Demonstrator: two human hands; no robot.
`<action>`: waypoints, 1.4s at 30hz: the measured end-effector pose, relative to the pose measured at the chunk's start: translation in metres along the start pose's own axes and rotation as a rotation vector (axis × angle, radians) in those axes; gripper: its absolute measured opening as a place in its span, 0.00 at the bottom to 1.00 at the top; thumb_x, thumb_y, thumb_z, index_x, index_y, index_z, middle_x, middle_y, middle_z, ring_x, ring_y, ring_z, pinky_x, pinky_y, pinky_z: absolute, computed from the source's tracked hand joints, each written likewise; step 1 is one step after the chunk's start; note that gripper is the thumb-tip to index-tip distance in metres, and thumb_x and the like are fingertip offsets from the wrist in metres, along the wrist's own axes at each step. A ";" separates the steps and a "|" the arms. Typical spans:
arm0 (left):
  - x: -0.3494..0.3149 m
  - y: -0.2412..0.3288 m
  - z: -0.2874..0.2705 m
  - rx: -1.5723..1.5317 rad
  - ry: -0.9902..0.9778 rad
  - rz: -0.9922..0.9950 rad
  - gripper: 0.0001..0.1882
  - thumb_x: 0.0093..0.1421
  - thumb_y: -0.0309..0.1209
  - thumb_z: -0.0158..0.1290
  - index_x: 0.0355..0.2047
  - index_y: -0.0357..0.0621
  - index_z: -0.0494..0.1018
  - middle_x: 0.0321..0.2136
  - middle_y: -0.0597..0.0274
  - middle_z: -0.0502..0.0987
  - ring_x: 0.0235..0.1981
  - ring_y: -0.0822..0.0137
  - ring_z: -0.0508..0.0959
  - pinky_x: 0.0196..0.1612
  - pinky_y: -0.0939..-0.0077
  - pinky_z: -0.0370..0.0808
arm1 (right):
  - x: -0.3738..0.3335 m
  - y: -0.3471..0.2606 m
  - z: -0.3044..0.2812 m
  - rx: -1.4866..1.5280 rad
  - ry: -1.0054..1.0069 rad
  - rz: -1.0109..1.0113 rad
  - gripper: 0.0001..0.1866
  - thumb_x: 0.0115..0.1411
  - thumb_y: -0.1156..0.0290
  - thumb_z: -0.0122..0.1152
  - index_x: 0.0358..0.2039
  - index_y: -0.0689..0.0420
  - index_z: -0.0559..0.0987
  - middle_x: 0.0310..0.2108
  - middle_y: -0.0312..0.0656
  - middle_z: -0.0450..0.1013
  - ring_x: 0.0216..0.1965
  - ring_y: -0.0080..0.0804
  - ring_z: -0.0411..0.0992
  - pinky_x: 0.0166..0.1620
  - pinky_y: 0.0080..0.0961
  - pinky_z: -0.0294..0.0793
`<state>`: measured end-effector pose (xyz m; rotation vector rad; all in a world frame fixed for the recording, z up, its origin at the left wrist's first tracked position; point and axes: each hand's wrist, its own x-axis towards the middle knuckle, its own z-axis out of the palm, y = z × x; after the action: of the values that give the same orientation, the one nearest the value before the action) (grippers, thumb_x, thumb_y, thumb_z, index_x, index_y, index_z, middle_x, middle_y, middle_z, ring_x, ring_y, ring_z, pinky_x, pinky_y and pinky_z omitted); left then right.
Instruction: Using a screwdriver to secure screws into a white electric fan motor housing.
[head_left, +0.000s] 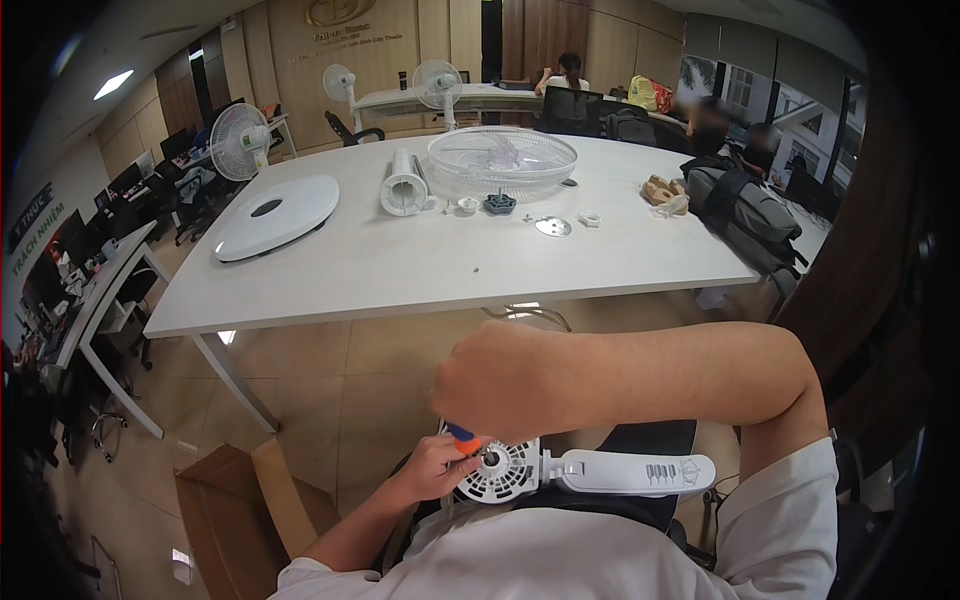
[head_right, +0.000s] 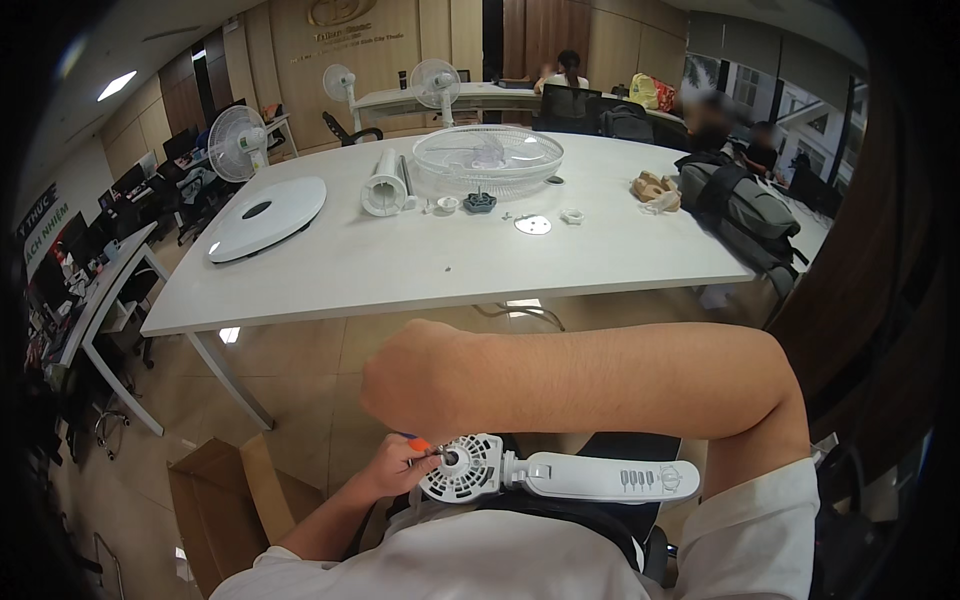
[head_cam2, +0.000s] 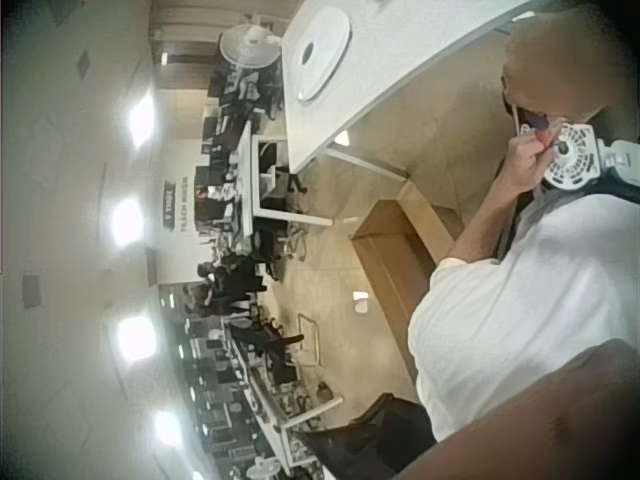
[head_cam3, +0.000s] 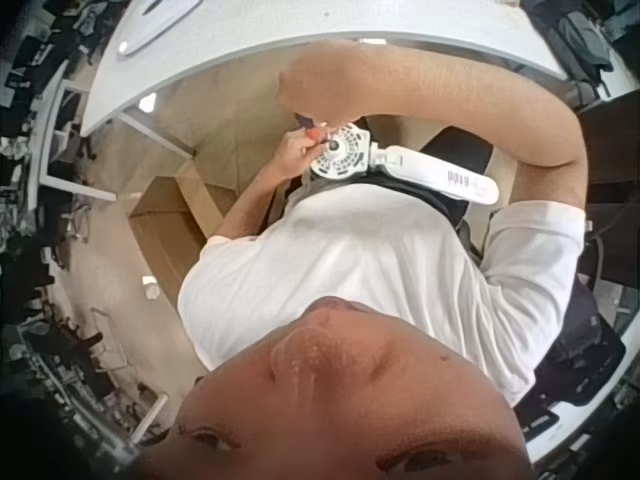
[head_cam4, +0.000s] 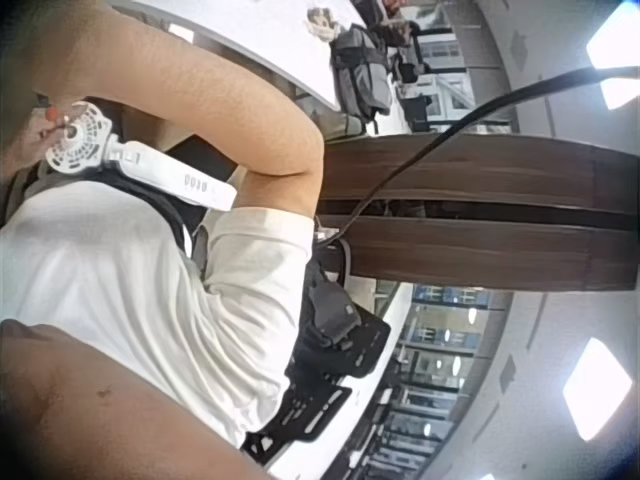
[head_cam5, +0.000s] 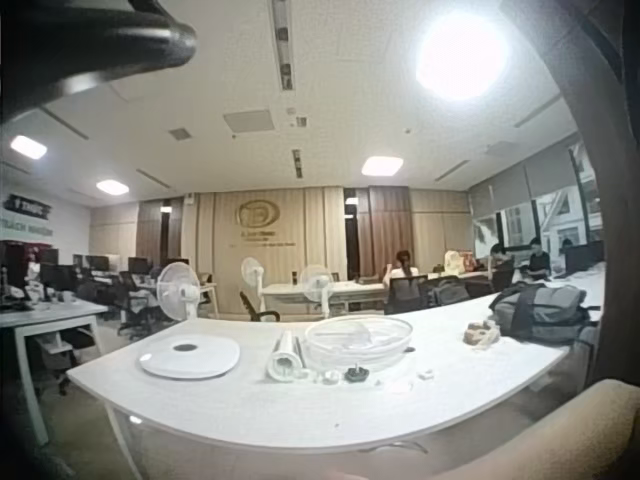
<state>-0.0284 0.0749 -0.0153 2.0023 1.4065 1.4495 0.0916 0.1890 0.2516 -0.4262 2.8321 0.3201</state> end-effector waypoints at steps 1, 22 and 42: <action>-0.001 0.001 -0.002 0.014 -0.040 -0.028 0.12 0.64 0.31 0.60 0.44 0.36 0.81 0.36 0.51 0.83 0.32 0.52 0.82 0.38 0.67 0.78 | 0.002 0.000 -0.001 -0.001 0.000 -0.002 0.06 0.51 0.70 0.67 0.26 0.59 0.82 0.25 0.46 0.79 0.32 0.45 0.82 0.34 0.36 0.80; -0.009 -0.014 0.007 -0.028 -0.004 -0.102 0.11 0.64 0.34 0.60 0.31 0.39 0.83 0.29 0.56 0.84 0.30 0.55 0.83 0.34 0.66 0.77 | 0.018 -0.013 0.011 -0.086 -0.047 -0.104 0.05 0.47 0.73 0.67 0.18 0.57 0.81 0.22 0.43 0.79 0.27 0.40 0.81 0.26 0.34 0.76; -0.011 -0.020 0.011 -0.003 0.071 0.030 0.07 0.62 0.29 0.58 0.33 0.40 0.83 0.32 0.52 0.83 0.36 0.49 0.83 0.40 0.61 0.78 | 0.034 -0.027 0.001 0.031 -0.317 -0.002 0.06 0.43 0.75 0.62 0.23 0.61 0.84 0.27 0.49 0.81 0.32 0.46 0.82 0.31 0.37 0.81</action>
<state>-0.0301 0.0783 -0.0408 1.9971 1.4069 1.5487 0.0687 0.1550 0.2356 -0.3378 2.5240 0.3126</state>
